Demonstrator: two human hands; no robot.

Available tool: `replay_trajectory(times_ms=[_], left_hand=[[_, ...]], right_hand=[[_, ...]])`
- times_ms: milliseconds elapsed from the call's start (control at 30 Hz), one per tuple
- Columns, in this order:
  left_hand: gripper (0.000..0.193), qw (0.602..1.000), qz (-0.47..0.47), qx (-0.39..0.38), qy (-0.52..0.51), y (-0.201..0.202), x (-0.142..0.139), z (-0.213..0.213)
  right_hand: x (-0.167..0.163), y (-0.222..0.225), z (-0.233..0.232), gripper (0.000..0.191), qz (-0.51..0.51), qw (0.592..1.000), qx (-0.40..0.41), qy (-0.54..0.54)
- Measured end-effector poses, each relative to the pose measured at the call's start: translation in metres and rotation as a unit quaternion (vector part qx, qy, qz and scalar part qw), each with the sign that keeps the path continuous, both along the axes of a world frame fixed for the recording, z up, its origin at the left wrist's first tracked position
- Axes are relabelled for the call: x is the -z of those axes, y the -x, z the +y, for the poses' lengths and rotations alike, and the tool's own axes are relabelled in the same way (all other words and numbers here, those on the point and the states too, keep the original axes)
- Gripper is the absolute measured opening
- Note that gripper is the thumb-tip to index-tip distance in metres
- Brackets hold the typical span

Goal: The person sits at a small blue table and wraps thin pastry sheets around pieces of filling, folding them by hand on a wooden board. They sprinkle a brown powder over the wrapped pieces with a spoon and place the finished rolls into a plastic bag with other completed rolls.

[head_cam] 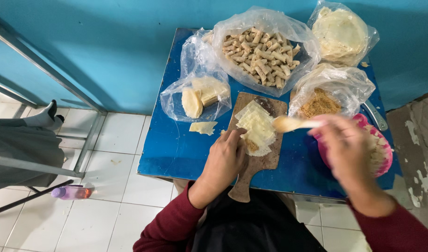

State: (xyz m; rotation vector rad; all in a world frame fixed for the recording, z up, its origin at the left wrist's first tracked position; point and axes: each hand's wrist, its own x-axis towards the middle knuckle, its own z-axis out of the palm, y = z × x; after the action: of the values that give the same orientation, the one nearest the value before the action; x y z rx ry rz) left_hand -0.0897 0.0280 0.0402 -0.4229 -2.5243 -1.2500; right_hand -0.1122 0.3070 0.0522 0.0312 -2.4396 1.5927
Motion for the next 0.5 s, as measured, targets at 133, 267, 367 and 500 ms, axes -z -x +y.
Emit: replay_trajectory(times_ms=[133,267,367,500], left_hand=[[0.035,1.0,-0.009,0.003,-0.014,-0.002,0.0,-0.001],[0.035,1.0,0.015,-0.002,-0.016,-0.001,-0.002,0.001],[0.034,1.0,0.017,-0.009,-0.015,-0.003,-0.002,0.001],[0.034,1.0,-0.024,0.002,-0.01,-0.008,-0.002,-0.001]], right_hand=[[-0.006,0.025,0.04,0.018,0.113,0.99,0.067,-0.047],[-0.019,0.048,0.051,0.018,0.095,0.944,0.07,-0.309],[-0.03,0.039,0.033,0.035,0.248,0.799,0.111,-0.536],[-0.031,-0.005,-0.008,0.03,0.228,0.879,0.038,-0.417]])
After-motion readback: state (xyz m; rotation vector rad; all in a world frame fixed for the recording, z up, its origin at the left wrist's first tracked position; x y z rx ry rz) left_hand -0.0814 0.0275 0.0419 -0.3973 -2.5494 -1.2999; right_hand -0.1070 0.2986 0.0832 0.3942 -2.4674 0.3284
